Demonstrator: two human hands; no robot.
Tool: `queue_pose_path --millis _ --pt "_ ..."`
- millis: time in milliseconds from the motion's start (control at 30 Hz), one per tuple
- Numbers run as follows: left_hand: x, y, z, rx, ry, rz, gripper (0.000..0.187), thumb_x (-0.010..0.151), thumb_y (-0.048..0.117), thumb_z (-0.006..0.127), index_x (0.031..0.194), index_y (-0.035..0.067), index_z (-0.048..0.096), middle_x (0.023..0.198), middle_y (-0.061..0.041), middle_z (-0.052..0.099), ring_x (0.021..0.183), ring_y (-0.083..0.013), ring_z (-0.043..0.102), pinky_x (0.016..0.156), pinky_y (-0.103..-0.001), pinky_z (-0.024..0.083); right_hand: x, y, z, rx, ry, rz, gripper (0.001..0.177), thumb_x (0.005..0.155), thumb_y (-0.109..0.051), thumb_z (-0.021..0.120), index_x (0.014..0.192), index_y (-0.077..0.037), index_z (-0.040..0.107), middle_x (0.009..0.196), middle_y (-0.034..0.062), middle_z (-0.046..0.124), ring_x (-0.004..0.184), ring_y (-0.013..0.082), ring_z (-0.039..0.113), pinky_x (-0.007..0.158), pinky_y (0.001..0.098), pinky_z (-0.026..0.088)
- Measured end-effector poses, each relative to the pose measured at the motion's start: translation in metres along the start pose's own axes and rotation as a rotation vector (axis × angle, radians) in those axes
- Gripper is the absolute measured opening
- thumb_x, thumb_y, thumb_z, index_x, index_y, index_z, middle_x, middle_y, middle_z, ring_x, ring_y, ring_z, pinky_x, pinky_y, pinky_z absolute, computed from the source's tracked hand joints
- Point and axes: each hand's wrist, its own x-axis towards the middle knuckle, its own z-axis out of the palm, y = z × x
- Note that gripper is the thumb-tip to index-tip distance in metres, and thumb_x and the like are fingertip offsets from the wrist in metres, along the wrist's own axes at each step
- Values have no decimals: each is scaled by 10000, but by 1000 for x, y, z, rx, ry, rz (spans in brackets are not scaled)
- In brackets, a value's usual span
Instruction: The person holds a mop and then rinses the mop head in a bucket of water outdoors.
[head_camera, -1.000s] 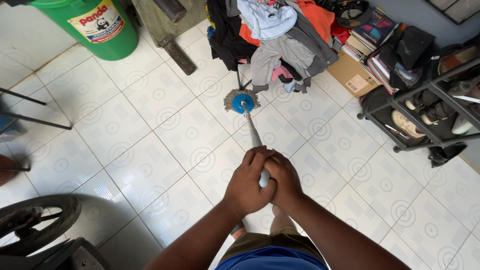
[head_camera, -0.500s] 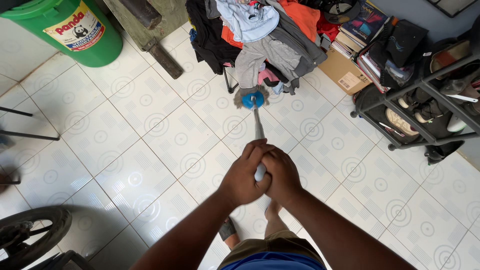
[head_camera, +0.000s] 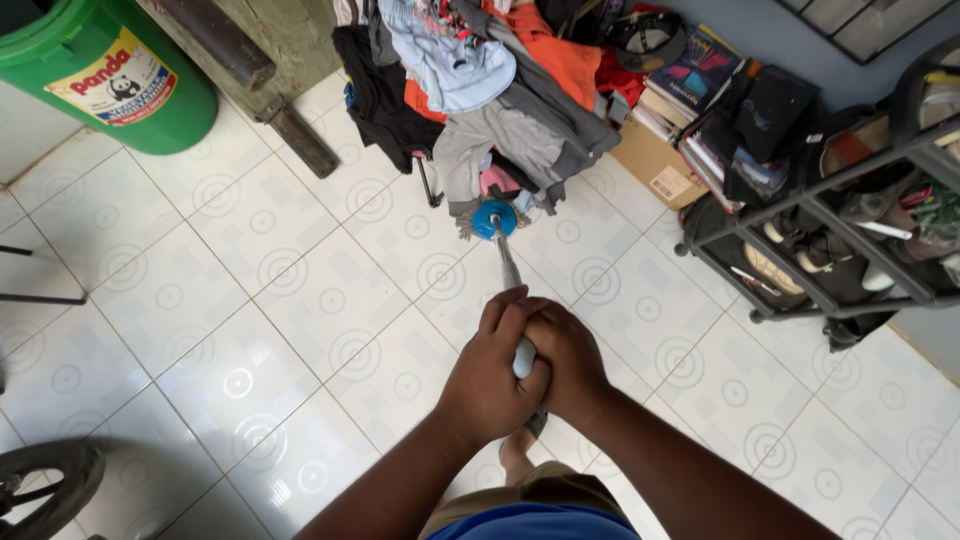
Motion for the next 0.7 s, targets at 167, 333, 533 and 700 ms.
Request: queue_pose_path --millis 167,333,533,700 --pt "44 -20 25 14 10 72 632 805 144 626 1412 110 451 1512 -201 420 1283 -428 579 1043 -444 525 14 60 6 -6 58 12 304 747 -174 755 1004 -47 655 1006 126 704 980 316 688 767 413 573" --pt "76 -45 49 44 -34 58 661 805 155 620 1430 101 413 1494 -191 418 1286 -421 568 1034 -441 524 21 111 20 -20 51 -4 262 786 -145 729 1014 -45 647 1040 123 706 1005 325 685 779 411 577" --pt "57 -17 77 24 -26 31 675 797 141 613 1441 79 420 1531 -217 401 1273 -447 569 1048 -450 512 -11 108 -10 -30 38 -36 269 753 -150 753 981 -48 652 981 106 713 987 304 694 767 404 581" --pt "51 22 92 -23 -3 -11 660 795 133 599 1432 74 434 1525 -211 434 1262 -448 590 1066 -448 519 -26 98 -51 -54 20 -37 256 710 -166 789 912 -77 660 911 72 725 968 283 703 783 396 585"
